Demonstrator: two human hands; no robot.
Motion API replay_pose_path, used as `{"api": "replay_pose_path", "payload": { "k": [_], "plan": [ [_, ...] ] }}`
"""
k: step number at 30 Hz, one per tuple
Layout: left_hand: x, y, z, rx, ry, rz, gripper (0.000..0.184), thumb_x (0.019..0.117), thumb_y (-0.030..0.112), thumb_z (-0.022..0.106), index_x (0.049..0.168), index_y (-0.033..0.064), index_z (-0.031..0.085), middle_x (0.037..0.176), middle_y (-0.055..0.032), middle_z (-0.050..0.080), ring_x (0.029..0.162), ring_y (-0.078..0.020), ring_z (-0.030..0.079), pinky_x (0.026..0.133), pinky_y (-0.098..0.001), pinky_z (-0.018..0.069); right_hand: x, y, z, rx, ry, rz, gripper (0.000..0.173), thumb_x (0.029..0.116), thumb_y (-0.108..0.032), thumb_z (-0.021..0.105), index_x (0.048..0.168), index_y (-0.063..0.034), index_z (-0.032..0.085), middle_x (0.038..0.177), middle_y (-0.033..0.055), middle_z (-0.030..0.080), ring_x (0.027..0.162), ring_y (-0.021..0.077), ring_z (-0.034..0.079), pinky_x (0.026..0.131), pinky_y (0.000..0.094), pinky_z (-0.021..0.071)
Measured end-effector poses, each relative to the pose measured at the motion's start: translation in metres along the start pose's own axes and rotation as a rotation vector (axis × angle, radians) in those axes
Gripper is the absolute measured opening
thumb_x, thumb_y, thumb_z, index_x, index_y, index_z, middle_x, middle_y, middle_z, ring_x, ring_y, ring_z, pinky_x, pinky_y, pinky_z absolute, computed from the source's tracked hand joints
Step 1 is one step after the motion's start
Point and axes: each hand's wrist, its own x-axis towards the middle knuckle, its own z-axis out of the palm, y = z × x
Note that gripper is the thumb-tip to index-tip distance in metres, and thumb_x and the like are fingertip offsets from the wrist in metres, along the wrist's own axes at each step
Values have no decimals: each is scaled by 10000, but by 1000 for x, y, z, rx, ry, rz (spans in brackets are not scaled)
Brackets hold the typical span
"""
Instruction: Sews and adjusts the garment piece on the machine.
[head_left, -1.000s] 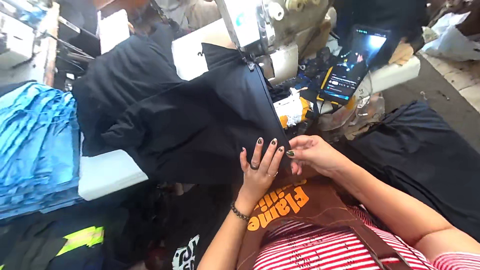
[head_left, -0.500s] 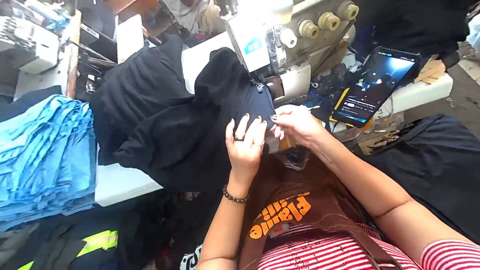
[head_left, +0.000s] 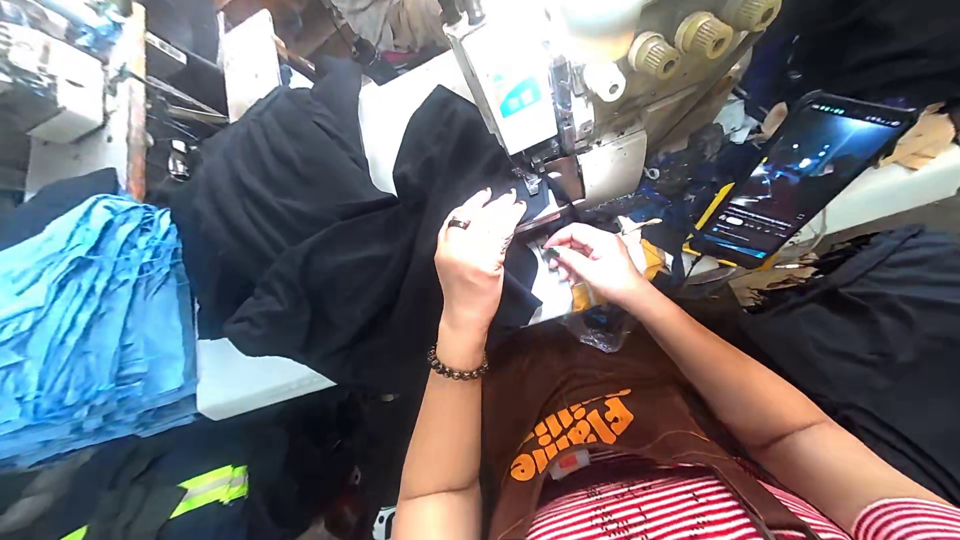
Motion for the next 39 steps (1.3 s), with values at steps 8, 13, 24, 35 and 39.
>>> {"api": "replay_pose_path", "payload": {
  "k": [8,13,24,35,39],
  "plan": [
    [39,-27,-6,29,-154,-46,322,1024,7,512,1211,105,756,1302,-64,712,1303,-269,612,1118,-411,455,1,5,2,19,20,-13,173,1009,-46,563,1131,-33,685,848,35,721,630,86,666,579,252,593],
    [28,-60,-26,243,-105,-141,350,1036,-9,451,1230,80,729,1359,-82,677,1289,-300,618,1073,-470,483,-1,-18,0,34,-19,25,149,1013,-60,581,1105,-37,695,852,39,720,643,94,675,581,258,593],
    [-68,56,-61,149,429,-132,267,891,-52,573,1079,-5,756,1227,-208,703,1241,-358,628,1059,-464,504,22,-71,17,-430,-101,-467,313,1073,-209,505,1283,-55,678,1160,129,665,936,199,681,814,369,585],
    [-78,73,6,-223,-97,-9,255,941,207,727,1133,43,765,1219,-162,709,1173,-306,653,1010,-452,528,-2,-29,-4,-346,-14,-230,135,929,-119,710,935,12,741,930,138,664,894,232,646,818,397,544],
    [-26,23,-47,-395,-168,34,408,1089,333,468,1310,44,652,1399,-114,621,1382,-247,517,1184,-461,394,-22,-82,13,38,-92,-298,61,948,-31,683,930,25,702,870,72,682,802,88,635,752,272,549]
  ]
}}
